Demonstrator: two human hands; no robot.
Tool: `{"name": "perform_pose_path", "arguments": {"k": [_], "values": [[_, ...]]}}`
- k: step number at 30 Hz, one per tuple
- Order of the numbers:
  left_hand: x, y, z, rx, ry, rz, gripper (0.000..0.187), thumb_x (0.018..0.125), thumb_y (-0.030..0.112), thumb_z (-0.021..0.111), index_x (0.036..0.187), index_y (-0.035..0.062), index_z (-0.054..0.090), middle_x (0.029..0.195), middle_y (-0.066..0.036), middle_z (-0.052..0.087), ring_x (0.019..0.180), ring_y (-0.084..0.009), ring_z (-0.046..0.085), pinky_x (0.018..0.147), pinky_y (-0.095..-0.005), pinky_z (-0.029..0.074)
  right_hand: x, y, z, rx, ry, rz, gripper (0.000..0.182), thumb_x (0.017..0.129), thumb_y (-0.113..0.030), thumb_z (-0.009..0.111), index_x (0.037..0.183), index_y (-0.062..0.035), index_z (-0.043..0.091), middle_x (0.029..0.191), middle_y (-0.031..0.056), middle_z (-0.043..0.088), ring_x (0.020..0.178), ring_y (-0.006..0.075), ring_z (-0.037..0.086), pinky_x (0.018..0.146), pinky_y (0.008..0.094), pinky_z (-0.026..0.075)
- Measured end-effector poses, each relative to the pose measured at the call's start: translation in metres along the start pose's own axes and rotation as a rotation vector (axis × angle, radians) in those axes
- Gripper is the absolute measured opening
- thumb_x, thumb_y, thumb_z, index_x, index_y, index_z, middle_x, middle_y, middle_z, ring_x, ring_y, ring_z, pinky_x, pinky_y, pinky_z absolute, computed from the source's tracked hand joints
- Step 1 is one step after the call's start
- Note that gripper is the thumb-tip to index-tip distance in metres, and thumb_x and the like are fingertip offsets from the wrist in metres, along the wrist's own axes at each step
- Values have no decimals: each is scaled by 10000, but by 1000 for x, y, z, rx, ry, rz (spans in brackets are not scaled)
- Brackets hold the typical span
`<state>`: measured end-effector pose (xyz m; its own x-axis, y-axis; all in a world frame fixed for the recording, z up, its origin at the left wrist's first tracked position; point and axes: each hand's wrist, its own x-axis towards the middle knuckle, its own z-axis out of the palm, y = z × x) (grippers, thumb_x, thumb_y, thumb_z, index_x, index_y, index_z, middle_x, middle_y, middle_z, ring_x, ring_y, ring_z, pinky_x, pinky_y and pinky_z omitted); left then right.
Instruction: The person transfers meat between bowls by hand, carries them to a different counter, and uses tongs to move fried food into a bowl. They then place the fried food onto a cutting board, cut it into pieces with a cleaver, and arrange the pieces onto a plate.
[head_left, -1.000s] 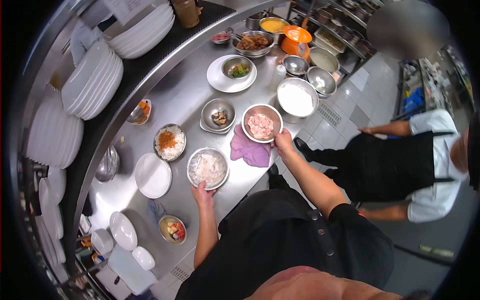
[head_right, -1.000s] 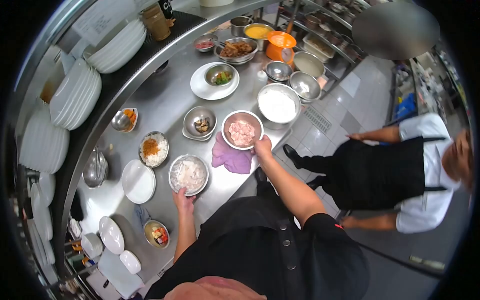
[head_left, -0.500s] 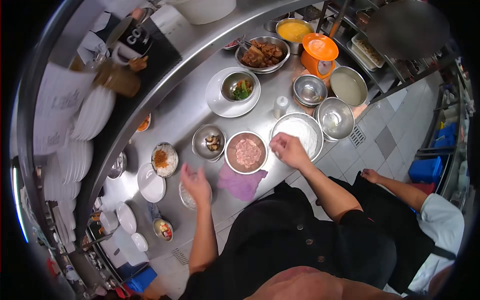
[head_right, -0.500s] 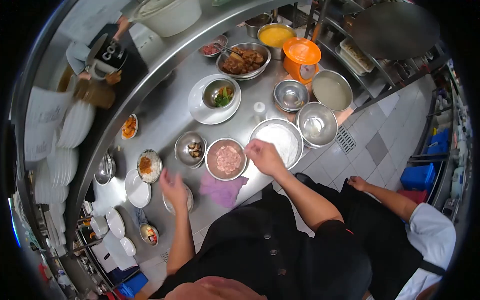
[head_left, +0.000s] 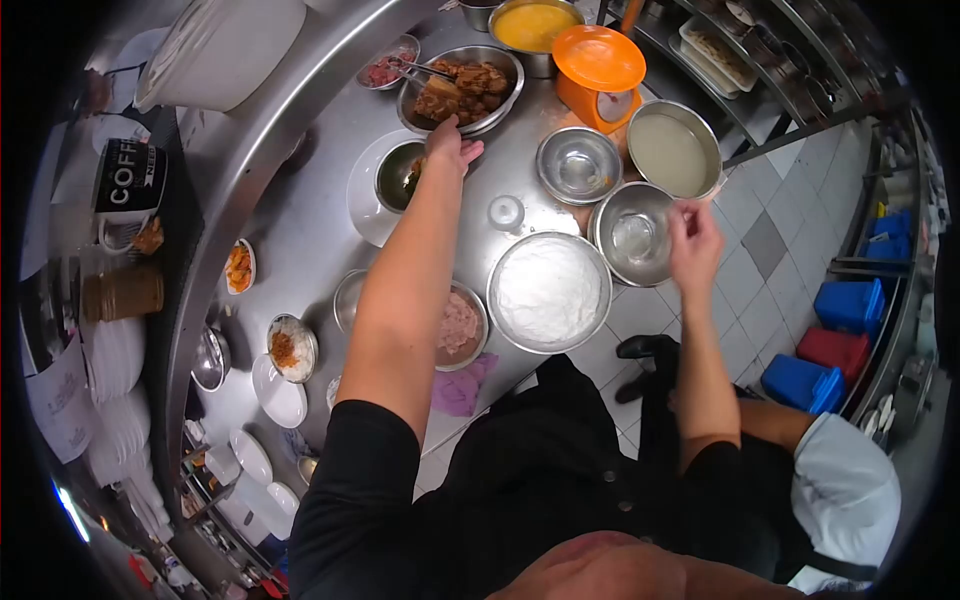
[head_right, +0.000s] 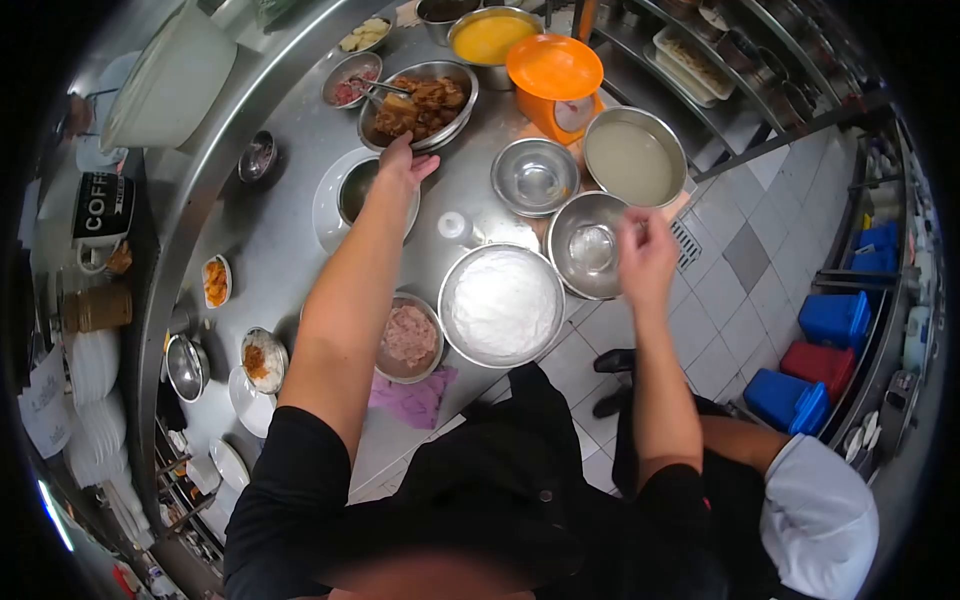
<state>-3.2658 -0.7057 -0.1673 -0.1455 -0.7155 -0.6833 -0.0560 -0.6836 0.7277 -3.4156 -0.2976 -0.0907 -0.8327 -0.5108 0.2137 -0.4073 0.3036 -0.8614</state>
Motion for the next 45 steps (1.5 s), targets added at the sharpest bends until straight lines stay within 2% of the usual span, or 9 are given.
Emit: {"name": "perform_pose_path", "arguments": {"k": [6,11,14,18,22,27,33,37,45], "values": [[-5,2,27,-260,229,34,376,1012,71,500,1380,5,544,1321,-196,581,1023,-329,678,714,-410,668,146,86,30,-584,-273,-308,214,899,-78,667,1102,-19,699,1091,225,733,920,413,722,822,492,568],[-30,13,18,-89,238,85,289,982,40,505,1234,-54,611,1127,-201,657,771,-282,682,529,-364,591,182,165,72,-1096,-813,-169,342,917,-225,638,1135,34,684,1096,280,709,1066,454,685,937,516,554],[-65,20,-14,-227,191,180,268,951,30,483,1150,-80,625,1064,-213,679,732,-296,694,496,-387,574,201,216,80,-1067,-749,-549,235,875,-152,609,927,25,755,1023,273,725,971,444,696,885,539,546],[-98,9,-79,-331,127,381,144,886,32,577,973,-64,641,920,-179,666,740,-317,697,544,-445,587,205,192,65,-870,-728,-268,558,885,-132,609,1405,57,536,1276,352,640,1194,492,629,1039,528,502],[-230,3,-185,-343,123,324,323,832,40,611,1152,7,578,885,-112,613,712,-252,618,518,-401,532,206,135,57,-743,-657,-335,270,915,-229,731,1020,18,701,1000,226,744,955,396,718,834,479,545],[-344,-86,-331,-480,257,369,561,789,77,674,1323,7,516,1026,-102,627,763,-191,609,518,-358,494,89,-36,73,-269,-401,-541,174,998,-148,669,1069,9,693,922,158,716,822,262,682,775,385,539],[-478,-199,-503,-489,478,326,577,837,61,649,1390,20,489,1155,-103,669,989,-239,689,774,-418,592,-182,-190,122,-113,-705,-851,40,949,-21,663,973,9,674,879,169,674,771,283,667,713,384,528],[-541,-280,-606,-551,670,436,530,833,17,611,1354,-2,520,1156,-114,673,974,-229,698,749,-396,604,-338,-191,165,-5,-1045,-757,57,872,-29,715,884,8,674,848,239,645,776,402,646,713,432,513],[-636,-412,-781,-709,916,434,507,840,-25,544,1347,-4,528,1114,-120,682,871,-234,725,608,-364,620,-453,-109,234,-327,-821,-928,55,817,-30,650,863,-1,659,864,217,628,849,442,613,789,517,512]]}}
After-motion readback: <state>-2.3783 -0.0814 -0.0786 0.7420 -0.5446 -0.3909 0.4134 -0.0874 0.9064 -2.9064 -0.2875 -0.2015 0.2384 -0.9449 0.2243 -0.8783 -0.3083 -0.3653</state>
